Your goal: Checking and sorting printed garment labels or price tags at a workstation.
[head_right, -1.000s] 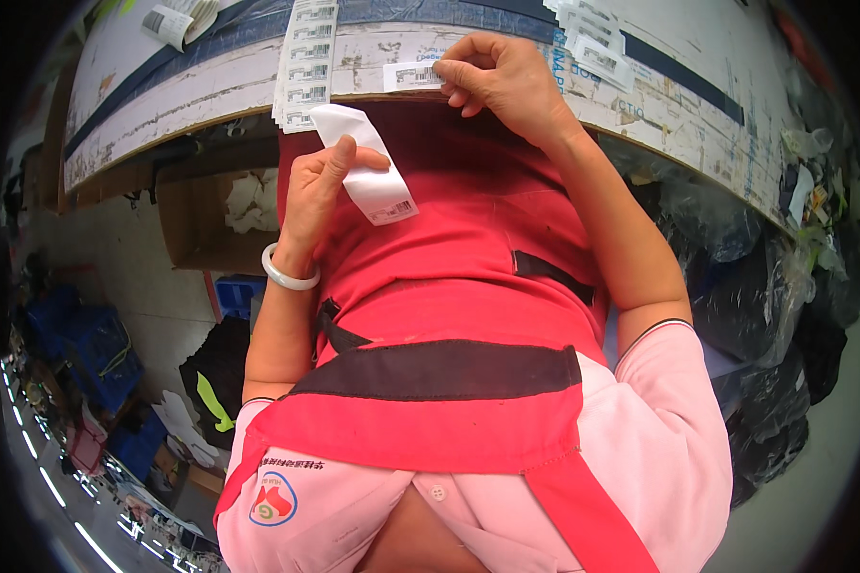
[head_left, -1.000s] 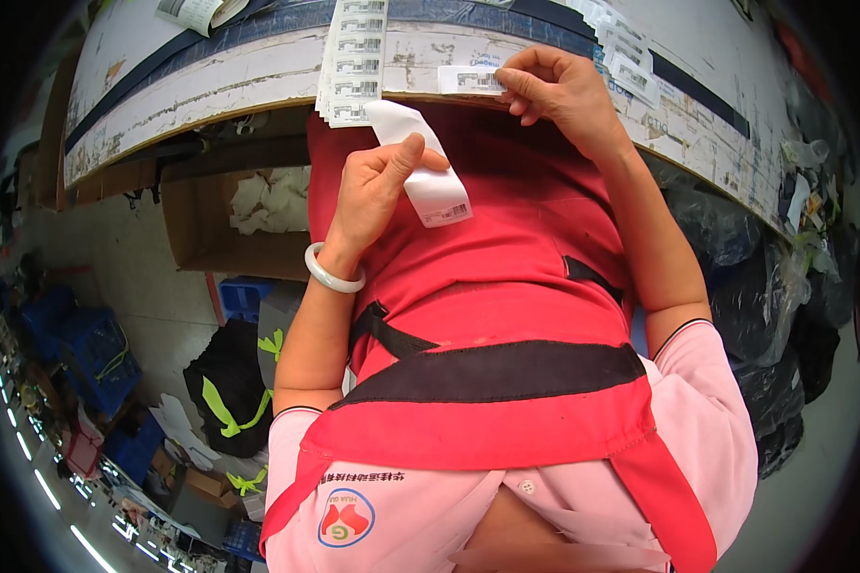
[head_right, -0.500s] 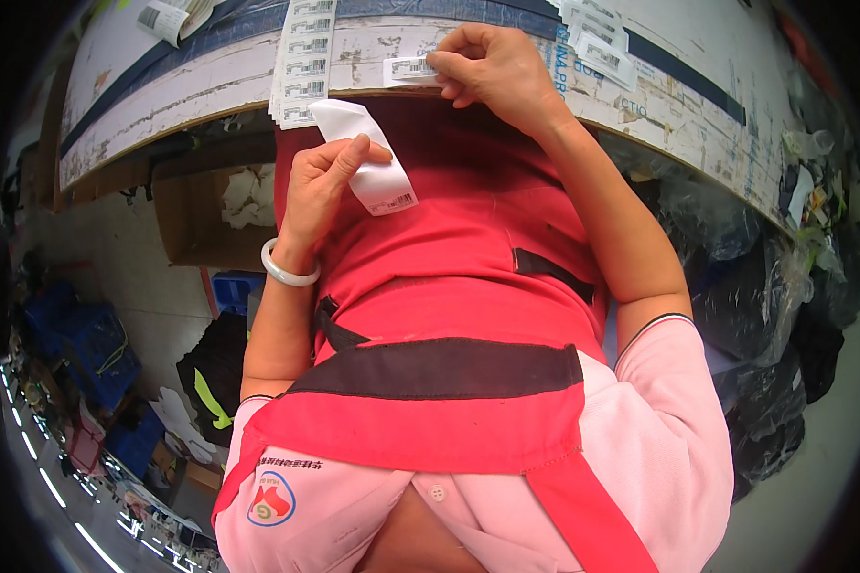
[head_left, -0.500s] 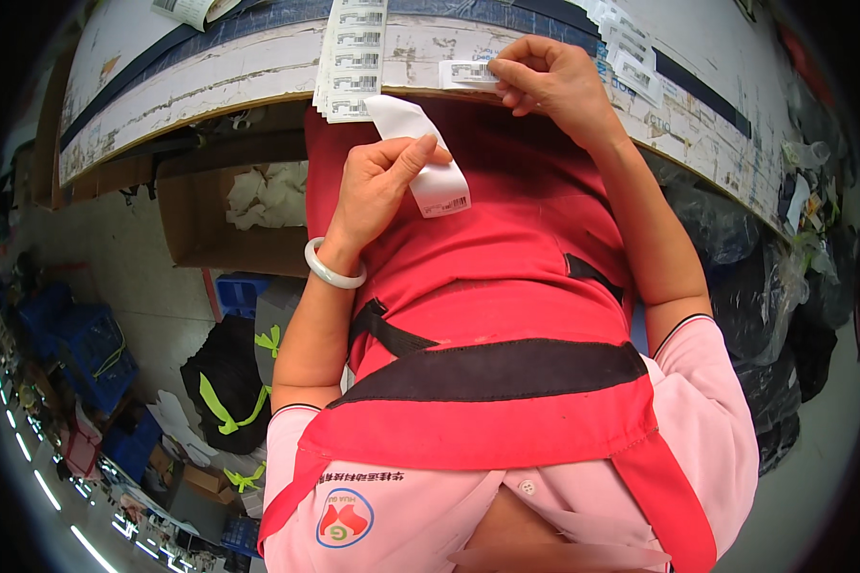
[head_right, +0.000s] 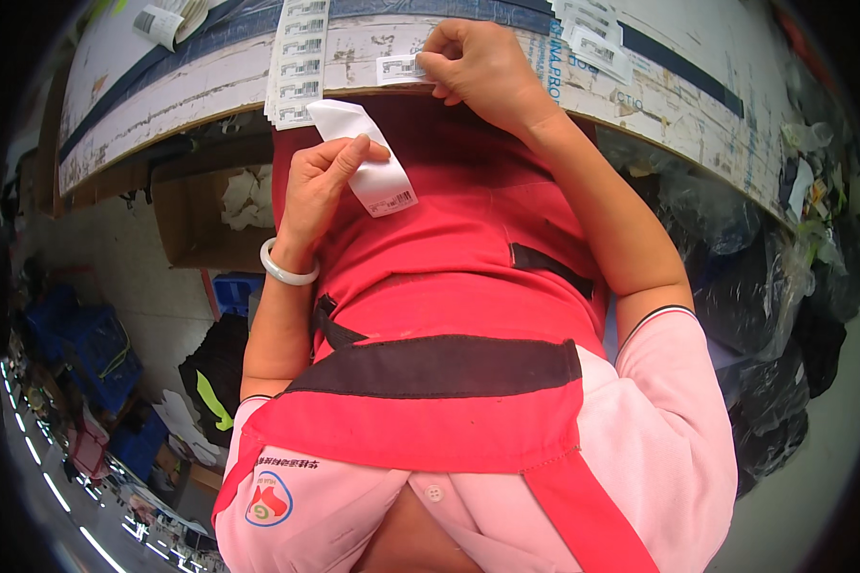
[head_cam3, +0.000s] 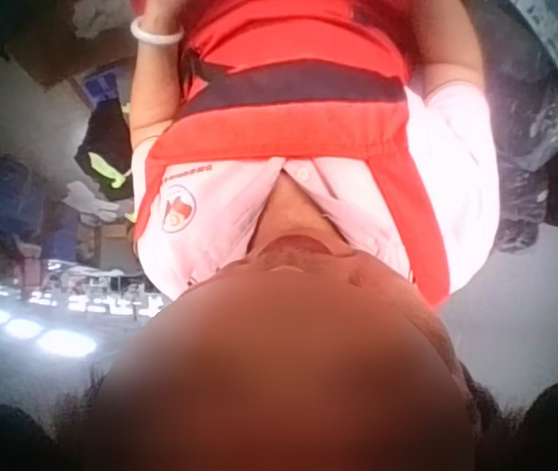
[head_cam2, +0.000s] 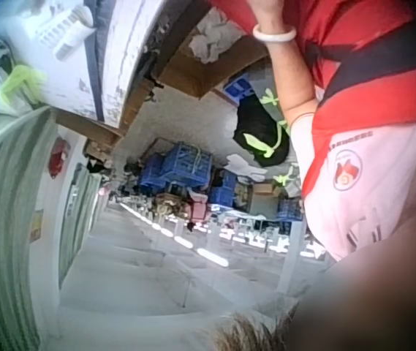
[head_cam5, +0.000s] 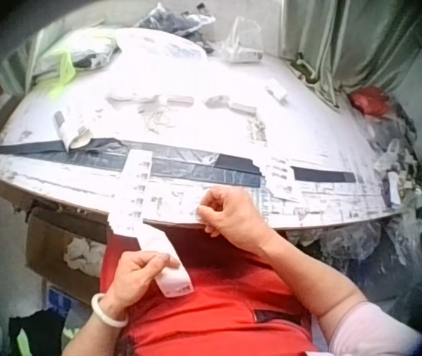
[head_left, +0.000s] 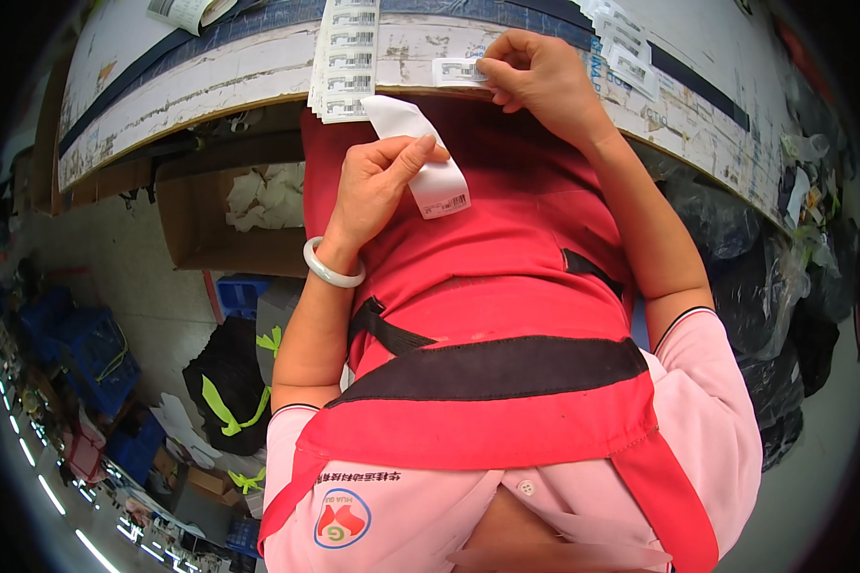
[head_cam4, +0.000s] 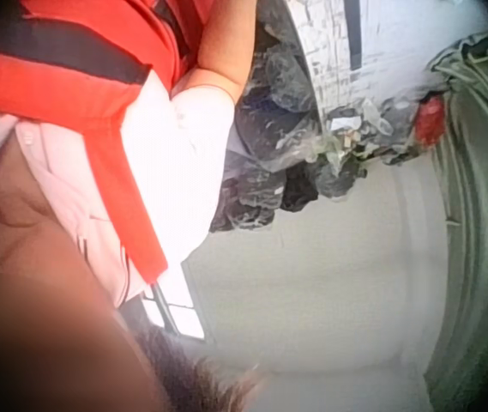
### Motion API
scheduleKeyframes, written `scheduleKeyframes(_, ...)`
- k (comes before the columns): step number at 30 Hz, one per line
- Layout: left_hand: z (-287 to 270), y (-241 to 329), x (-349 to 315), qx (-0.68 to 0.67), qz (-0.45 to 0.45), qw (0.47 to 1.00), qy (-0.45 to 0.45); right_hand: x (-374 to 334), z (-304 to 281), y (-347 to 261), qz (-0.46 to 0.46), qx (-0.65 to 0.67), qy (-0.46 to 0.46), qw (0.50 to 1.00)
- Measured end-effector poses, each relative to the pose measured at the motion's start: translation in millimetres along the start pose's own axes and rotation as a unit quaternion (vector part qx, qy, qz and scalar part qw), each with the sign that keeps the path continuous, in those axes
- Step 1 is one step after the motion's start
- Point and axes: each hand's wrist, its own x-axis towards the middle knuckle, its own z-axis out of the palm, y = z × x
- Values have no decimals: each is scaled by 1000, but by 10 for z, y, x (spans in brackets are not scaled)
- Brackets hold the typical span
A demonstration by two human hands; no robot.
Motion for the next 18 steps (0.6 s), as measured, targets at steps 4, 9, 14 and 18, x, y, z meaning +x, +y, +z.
scheduleKeyframes(4,34,34,-5,-2,5,1000,4,4,-11,-17,-10,-31,7,999)
scheduleKeyframes(9,55,77,-5,7,1,1000,-2,-44,-91,32,-17,20,0,1000)
scheduleKeyframes(14,78,71,-26,-2,5,1000,7,-280,-400,91,-5,101,19,995)
scheduleKeyframes(18,62,118,-84,-15,-1,1000,20,-363,-1024,372,-37,89,137,986)
